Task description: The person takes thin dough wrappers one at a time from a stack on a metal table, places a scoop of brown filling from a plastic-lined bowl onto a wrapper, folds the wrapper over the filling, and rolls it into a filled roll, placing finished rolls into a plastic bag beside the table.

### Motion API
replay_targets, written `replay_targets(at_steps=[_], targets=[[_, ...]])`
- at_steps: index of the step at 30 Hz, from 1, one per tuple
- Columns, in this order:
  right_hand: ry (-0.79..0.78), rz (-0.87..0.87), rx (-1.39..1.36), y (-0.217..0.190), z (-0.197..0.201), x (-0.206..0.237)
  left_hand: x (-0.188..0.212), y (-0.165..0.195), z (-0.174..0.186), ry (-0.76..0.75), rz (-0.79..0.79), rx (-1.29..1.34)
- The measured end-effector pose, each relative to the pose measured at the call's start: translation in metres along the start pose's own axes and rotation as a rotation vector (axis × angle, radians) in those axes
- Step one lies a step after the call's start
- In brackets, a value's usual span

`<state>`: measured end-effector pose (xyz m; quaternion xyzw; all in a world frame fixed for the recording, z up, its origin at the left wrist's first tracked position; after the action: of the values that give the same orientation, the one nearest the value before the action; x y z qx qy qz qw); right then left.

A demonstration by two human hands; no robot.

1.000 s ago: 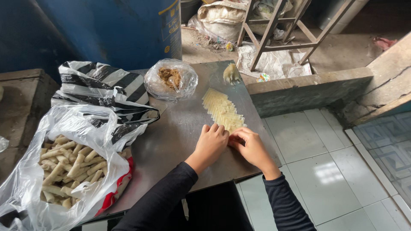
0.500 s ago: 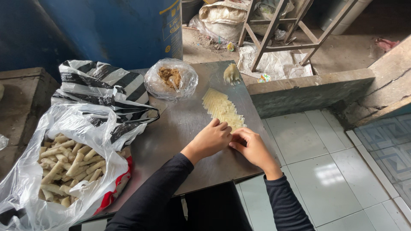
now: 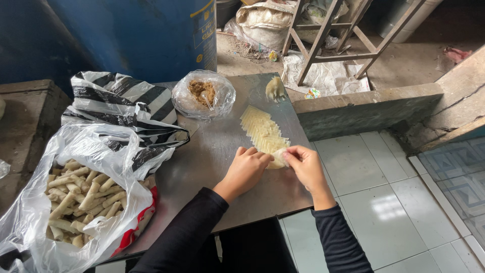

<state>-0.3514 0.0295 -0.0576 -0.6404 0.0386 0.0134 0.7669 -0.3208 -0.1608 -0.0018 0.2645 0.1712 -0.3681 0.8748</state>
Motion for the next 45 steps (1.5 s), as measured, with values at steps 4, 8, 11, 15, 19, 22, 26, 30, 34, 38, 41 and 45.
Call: replay_targets(at_steps=[4,8,11,15,19,22,26,30,34,38,41,45], targets=[[0.078,0.008,-0.121,-0.007,0.017,-0.023,0.006,0.002,0.003,-0.006,-0.105,-0.129],[0.106,0.074,-0.180,-0.041,0.009,-0.033,0.020,-0.012,0.019,0.044,-0.047,0.056],[0.129,0.247,-0.065,-0.076,-0.030,-0.030,0.044,-0.059,0.054,0.300,0.232,0.310],[0.138,0.593,0.417,-0.120,-0.133,-0.002,0.095,-0.147,0.077,0.302,0.727,0.667],[-0.104,0.846,0.776,-0.139,-0.252,0.040,0.136,-0.182,0.092,0.225,0.891,0.869],[-0.188,0.756,0.821,-0.145,-0.292,0.046,0.150,-0.191,0.113,0.181,0.869,0.689],[-0.137,0.359,0.440,-0.150,-0.279,-0.003,0.157,-0.195,0.138,0.205,0.771,0.513],[-0.073,0.634,0.567,-0.182,-0.291,-0.051,0.162,-0.188,0.153,0.246,0.674,0.160],[-0.200,0.566,0.670,-0.166,-0.322,-0.085,0.163,-0.175,0.144,0.239,0.609,-0.012],[-0.244,0.753,0.749,-0.162,-0.345,-0.100,0.159,-0.161,0.145,0.345,0.494,-0.030],[-0.320,0.752,0.725,-0.154,-0.357,-0.119,0.157,-0.159,0.147,0.362,0.468,0.115],[-0.352,0.785,0.546,-0.158,-0.368,-0.135,0.155,-0.167,0.154,0.381,0.479,0.331]])
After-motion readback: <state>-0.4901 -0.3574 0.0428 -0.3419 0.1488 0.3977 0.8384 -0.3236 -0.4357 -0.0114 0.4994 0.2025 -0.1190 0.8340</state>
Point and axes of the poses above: each hand's wrist, its own x-axis away from the middle knuckle, its own z-axis out of the back of the hand, y = z × x, the point moved 8 cm from there along -x, towards the middle knuckle, and after that the axes turned 2 degrees about -y, right-handed, at the moved point
